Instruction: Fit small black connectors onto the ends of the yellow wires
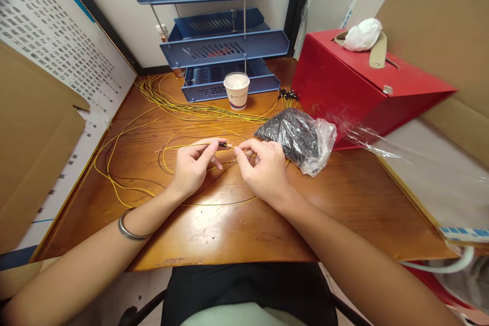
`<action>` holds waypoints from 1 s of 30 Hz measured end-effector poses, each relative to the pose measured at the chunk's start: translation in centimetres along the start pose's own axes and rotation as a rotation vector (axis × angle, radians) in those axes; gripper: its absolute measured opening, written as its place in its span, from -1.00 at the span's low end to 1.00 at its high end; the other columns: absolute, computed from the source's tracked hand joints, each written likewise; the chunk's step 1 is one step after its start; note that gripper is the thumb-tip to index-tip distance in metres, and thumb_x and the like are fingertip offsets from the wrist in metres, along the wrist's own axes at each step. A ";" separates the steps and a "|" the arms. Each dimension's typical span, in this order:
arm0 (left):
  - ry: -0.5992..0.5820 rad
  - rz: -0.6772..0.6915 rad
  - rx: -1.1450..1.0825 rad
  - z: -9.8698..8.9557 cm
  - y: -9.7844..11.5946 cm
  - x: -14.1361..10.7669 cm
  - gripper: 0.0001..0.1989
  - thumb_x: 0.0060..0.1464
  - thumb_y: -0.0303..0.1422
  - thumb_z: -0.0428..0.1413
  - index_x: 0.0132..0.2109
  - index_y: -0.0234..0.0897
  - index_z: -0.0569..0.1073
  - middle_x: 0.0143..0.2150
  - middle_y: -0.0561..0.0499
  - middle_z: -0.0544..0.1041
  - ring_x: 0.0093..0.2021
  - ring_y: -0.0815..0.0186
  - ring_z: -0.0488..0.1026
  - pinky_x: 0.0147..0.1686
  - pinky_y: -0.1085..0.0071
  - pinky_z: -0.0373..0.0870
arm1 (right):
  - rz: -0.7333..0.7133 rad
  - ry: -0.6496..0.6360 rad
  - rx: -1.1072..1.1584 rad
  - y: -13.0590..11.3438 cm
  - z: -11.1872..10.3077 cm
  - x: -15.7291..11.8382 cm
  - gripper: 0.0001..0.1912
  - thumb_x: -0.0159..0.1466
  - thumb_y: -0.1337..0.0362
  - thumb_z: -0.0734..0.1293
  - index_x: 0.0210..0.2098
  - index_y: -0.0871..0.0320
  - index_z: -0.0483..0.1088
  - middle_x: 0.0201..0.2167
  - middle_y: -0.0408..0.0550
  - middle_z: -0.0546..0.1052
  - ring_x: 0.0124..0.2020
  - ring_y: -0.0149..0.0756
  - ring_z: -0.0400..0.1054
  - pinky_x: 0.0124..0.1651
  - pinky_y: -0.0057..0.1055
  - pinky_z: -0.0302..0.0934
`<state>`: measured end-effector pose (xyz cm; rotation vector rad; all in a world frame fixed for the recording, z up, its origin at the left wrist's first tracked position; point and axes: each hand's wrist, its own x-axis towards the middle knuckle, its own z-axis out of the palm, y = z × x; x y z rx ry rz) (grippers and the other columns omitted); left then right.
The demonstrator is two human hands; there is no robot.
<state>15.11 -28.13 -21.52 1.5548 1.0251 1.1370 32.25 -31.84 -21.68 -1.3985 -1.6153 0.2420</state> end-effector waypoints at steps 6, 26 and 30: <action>-0.003 0.006 -0.048 0.0 0.1 -0.1 -0.64 0.24 -0.16 0.17 -0.12 -0.42 0.65 -0.17 -0.17 0.72 -0.63 0.45 0.46 -0.52 0.50 0.47 | -0.018 -0.015 0.012 0.0 0.1 -0.1 -0.82 0.30 0.26 0.37 -0.43 0.14 0.52 -0.63 -0.23 0.45 -0.60 -0.44 0.22 -0.26 -0.34 0.12; -0.149 -0.233 -0.142 0.4 -0.7 0.6 -0.65 0.16 -0.14 0.19 -0.19 -0.41 0.59 -0.45 -0.03 0.59 -0.65 0.45 0.40 -0.67 0.55 0.23 | 0.055 -0.121 0.098 0.2 0.1 -0.2 -0.83 0.29 0.28 0.35 -0.41 0.19 0.53 -0.69 -0.28 0.28 -0.66 -0.51 0.00 -0.51 -0.44 -0.05; -0.180 -0.219 -0.150 0.4 -0.9 0.5 -0.60 0.16 -0.09 0.19 -0.15 -0.41 0.60 -0.59 0.04 0.48 -0.65 0.43 0.40 -0.69 0.58 0.17 | 0.056 -0.126 0.103 0.2 0.1 -0.2 -0.82 0.30 0.27 0.35 -0.39 0.20 0.53 -0.67 -0.25 0.34 -0.66 -0.50 0.00 -0.51 -0.44 -0.05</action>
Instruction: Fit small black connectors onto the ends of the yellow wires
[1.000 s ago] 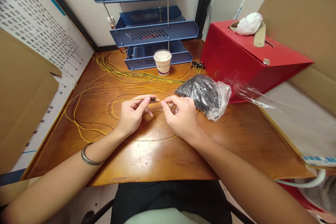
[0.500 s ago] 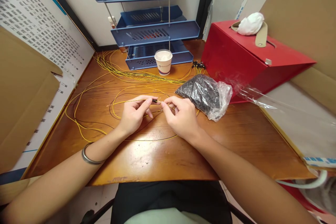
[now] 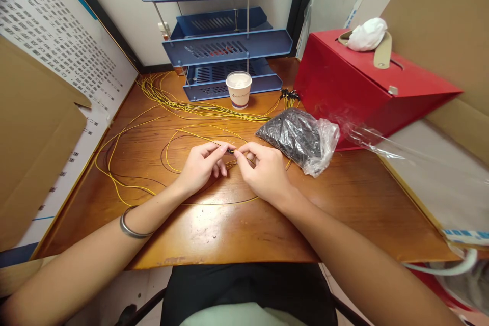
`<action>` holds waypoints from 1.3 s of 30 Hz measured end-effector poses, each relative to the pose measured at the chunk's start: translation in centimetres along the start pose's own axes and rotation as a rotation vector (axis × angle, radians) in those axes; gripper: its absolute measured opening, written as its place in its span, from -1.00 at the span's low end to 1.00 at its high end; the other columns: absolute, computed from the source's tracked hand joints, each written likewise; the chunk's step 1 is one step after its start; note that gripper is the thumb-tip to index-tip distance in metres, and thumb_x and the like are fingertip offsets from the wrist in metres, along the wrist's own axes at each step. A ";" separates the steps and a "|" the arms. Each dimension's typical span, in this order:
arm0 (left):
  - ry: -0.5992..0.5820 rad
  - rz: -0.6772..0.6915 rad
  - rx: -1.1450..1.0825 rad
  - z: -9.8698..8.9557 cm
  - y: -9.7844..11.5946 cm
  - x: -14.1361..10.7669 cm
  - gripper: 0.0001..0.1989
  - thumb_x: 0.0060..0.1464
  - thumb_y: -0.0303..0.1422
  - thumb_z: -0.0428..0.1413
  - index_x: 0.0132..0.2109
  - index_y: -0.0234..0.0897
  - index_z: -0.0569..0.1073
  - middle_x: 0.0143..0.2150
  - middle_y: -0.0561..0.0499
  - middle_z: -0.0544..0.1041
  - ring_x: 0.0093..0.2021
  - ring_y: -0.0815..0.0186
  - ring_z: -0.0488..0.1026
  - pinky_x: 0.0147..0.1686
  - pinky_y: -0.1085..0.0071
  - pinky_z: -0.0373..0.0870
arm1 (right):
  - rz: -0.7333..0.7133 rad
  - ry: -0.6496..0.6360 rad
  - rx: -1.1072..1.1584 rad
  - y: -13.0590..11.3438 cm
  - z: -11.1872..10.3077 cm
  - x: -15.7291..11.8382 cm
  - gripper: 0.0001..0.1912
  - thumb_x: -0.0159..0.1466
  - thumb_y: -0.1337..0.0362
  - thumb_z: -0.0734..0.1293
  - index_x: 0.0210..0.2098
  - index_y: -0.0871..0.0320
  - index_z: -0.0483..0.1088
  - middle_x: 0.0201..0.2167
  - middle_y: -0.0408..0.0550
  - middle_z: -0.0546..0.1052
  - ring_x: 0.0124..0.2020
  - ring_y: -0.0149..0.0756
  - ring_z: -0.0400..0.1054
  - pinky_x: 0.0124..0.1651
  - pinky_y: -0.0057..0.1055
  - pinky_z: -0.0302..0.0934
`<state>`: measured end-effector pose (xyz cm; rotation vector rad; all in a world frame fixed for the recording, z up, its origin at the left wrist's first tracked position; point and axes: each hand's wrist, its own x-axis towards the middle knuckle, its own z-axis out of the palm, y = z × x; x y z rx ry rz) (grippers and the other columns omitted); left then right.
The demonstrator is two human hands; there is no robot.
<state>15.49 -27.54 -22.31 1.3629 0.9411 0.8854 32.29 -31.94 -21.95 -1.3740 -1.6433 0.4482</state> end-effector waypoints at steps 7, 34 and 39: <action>-0.036 0.007 -0.026 0.0 -0.1 0.1 -0.61 0.14 -0.09 0.22 -0.15 -0.40 0.63 -0.51 0.01 0.54 -0.60 0.41 0.47 -0.60 0.56 0.31 | 0.025 -0.074 -0.045 -0.1 0.0 0.0 -0.80 0.30 0.27 0.33 -0.35 0.19 0.58 -0.67 -0.26 0.32 -0.65 -0.49 0.01 -0.49 -0.43 -0.05; -0.014 0.005 0.011 -0.3 0.3 0.1 -0.62 0.20 -0.17 0.16 -0.06 -0.43 0.61 -0.09 -0.19 0.66 -0.59 0.47 0.48 -0.54 0.50 0.43 | 0.022 -0.067 -0.034 0.2 -0.1 0.1 -0.81 0.32 0.26 0.33 -0.30 0.17 0.60 -0.60 -0.20 0.45 -0.61 -0.43 0.13 -0.47 -0.41 0.00; -0.014 0.131 0.180 -1.0 0.8 0.0 -0.67 0.18 -0.32 0.13 0.02 -0.39 0.59 -0.03 -0.17 0.66 -0.49 0.41 0.50 -0.47 0.45 0.44 | 0.025 0.022 -0.019 -0.1 -0.3 0.2 -0.81 0.31 0.25 0.33 -0.37 0.16 0.55 -0.57 -0.16 0.48 -0.60 -0.44 0.15 -0.47 -0.41 0.03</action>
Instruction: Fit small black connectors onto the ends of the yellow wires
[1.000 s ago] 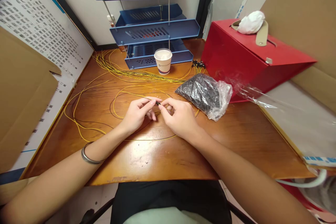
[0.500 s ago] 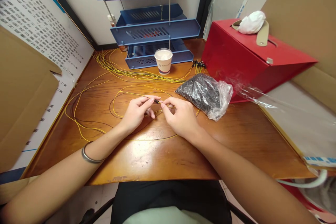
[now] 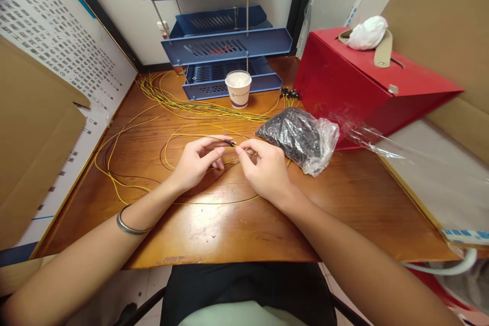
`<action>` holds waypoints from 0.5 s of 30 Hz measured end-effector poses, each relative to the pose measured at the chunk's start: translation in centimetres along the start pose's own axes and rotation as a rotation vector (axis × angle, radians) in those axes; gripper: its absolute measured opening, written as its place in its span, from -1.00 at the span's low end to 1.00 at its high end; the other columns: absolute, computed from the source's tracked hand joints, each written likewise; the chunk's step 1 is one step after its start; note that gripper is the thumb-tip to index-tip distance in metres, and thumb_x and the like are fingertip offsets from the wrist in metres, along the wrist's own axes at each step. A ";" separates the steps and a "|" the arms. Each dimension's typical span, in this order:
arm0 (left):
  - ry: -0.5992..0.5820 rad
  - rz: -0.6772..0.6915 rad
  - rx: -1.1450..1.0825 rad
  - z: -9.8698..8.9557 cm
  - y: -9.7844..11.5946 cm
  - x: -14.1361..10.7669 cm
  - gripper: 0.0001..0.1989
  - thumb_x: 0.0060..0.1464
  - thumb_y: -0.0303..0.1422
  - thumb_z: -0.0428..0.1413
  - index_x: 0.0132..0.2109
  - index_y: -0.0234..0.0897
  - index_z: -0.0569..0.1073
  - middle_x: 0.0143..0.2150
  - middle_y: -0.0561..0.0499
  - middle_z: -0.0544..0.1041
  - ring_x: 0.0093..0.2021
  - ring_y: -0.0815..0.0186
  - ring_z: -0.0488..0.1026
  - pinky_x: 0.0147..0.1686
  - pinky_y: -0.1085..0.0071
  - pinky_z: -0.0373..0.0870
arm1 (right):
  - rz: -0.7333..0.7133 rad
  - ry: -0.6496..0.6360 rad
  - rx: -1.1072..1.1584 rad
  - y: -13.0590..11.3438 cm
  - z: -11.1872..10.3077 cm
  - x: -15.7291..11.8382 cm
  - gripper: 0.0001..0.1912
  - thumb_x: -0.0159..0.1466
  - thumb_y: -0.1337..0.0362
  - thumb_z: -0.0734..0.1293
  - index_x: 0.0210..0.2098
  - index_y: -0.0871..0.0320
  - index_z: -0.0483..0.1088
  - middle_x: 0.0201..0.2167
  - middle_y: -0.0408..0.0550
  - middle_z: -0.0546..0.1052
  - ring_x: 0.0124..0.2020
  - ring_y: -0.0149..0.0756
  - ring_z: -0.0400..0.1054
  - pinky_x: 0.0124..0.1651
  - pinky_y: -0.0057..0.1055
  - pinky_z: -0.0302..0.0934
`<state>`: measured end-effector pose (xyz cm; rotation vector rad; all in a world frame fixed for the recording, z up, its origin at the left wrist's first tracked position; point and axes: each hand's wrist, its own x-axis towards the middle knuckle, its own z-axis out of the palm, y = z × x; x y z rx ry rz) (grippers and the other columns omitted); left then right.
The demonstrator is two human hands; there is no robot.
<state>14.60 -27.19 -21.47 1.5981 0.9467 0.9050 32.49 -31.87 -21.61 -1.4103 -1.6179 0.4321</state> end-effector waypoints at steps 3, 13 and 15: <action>-0.027 0.140 0.353 -1.1 0.0 0.1 -0.74 0.12 -0.46 0.11 -0.07 -0.30 0.61 -0.07 -0.09 0.67 -0.21 0.27 0.56 -0.18 0.36 0.48 | 0.012 0.047 0.024 -0.1 -0.1 0.0 -0.82 0.32 0.23 0.34 -0.36 0.16 0.53 -0.54 -0.15 0.50 -0.60 -0.44 0.15 -0.47 -0.41 0.04; -0.182 0.149 0.733 -1.8 -0.5 0.1 -0.92 0.12 -0.40 0.14 -0.25 -0.23 0.54 -0.20 -0.02 0.60 -0.19 0.21 0.51 -0.14 0.28 0.39 | 0.014 0.049 0.030 -0.1 0.0 0.0 -0.81 0.31 0.23 0.33 -0.37 0.16 0.52 -0.55 -0.15 0.50 -0.59 -0.44 0.16 -0.47 -0.41 0.04; -0.199 0.139 0.764 -1.6 -0.4 0.1 -0.92 0.14 -0.37 0.14 -0.25 -0.23 0.55 -0.20 -0.02 0.59 -0.19 0.20 0.51 -0.14 0.27 0.37 | 0.011 0.048 0.031 -0.1 0.0 0.0 -0.81 0.31 0.24 0.33 -0.37 0.16 0.52 -0.55 -0.16 0.50 -0.60 -0.44 0.15 -0.47 -0.41 0.04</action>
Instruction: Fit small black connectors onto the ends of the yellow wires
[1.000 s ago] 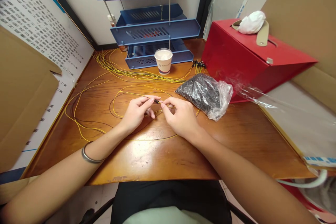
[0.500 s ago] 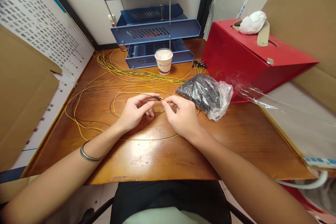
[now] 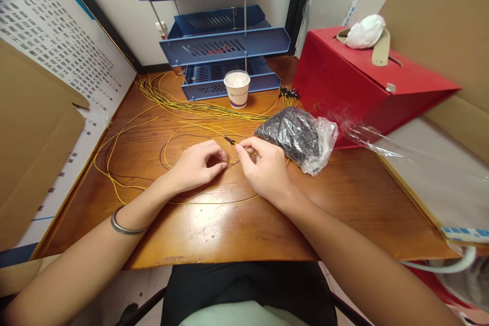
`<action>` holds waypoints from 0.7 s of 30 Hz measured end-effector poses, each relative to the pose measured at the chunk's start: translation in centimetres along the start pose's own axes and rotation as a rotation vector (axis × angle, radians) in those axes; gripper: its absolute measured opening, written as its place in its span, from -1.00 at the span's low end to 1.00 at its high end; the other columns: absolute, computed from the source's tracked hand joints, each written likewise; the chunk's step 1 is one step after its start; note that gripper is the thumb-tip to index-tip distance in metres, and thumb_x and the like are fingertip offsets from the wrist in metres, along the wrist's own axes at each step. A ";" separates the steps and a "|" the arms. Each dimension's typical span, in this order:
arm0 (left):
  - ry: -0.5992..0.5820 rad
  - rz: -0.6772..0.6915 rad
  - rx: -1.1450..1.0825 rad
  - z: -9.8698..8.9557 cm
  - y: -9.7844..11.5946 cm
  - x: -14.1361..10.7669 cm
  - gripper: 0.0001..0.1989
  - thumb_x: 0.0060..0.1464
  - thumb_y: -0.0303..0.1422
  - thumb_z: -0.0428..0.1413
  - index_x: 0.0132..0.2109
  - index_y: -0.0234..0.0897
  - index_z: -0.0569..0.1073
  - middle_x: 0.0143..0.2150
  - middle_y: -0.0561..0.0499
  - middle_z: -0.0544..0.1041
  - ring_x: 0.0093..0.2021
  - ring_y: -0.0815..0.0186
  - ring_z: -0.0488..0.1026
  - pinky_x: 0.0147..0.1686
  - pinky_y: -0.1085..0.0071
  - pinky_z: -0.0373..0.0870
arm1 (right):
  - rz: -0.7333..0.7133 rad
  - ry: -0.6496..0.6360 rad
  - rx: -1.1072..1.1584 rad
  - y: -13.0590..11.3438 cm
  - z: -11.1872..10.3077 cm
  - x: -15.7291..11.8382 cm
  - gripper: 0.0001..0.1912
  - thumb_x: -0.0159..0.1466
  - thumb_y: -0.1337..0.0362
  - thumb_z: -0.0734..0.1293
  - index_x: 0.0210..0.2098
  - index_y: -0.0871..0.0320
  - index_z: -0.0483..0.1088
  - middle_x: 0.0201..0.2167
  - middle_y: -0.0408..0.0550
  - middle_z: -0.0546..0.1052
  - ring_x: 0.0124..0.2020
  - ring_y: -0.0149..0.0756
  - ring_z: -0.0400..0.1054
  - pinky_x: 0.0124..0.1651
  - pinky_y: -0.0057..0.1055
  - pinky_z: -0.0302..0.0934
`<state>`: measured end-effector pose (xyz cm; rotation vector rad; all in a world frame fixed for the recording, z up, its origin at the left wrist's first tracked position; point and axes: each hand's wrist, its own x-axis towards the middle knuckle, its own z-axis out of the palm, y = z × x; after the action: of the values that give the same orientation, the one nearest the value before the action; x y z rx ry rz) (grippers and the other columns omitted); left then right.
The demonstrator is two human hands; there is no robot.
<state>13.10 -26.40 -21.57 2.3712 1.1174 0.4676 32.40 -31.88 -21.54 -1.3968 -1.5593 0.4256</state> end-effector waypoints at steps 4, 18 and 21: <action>-0.019 -0.009 0.030 0.1 0.0 0.0 -0.89 0.17 -0.36 0.14 -0.27 -0.23 0.57 -0.20 -0.03 0.59 -0.19 0.19 0.50 -0.15 0.27 0.35 | 0.004 -0.009 -0.004 0.0 0.1 -0.1 -0.81 0.31 0.23 0.33 -0.37 0.16 0.53 -0.55 -0.16 0.50 -0.60 -0.45 0.13 -0.48 -0.41 0.03; 0.234 -0.229 -0.419 0.9 -0.8 0.9 -0.91 0.05 -0.35 0.25 -0.30 -0.29 0.55 -0.34 0.01 0.58 -0.36 0.33 0.43 -0.31 0.42 0.33 | 0.005 -0.035 -0.008 0.3 0.1 0.0 -0.80 0.32 0.23 0.33 -0.39 0.17 0.53 -0.59 -0.18 0.44 -0.60 -0.45 0.13 -0.48 -0.42 0.01; 0.270 -0.220 -0.578 1.0 -0.5 0.9 -0.81 0.01 -0.32 0.30 -0.24 -0.32 0.53 -0.25 -0.03 0.60 -0.44 0.42 0.37 -0.41 0.47 0.27 | 0.007 -0.061 -0.010 0.3 0.1 0.0 -0.81 0.32 0.23 0.34 -0.37 0.17 0.54 -0.59 -0.19 0.44 -0.60 -0.45 0.13 -0.47 -0.42 0.01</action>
<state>13.85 -25.69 -22.55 1.6999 1.1488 0.9110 32.49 -31.78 -21.81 -1.4092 -1.6086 0.4688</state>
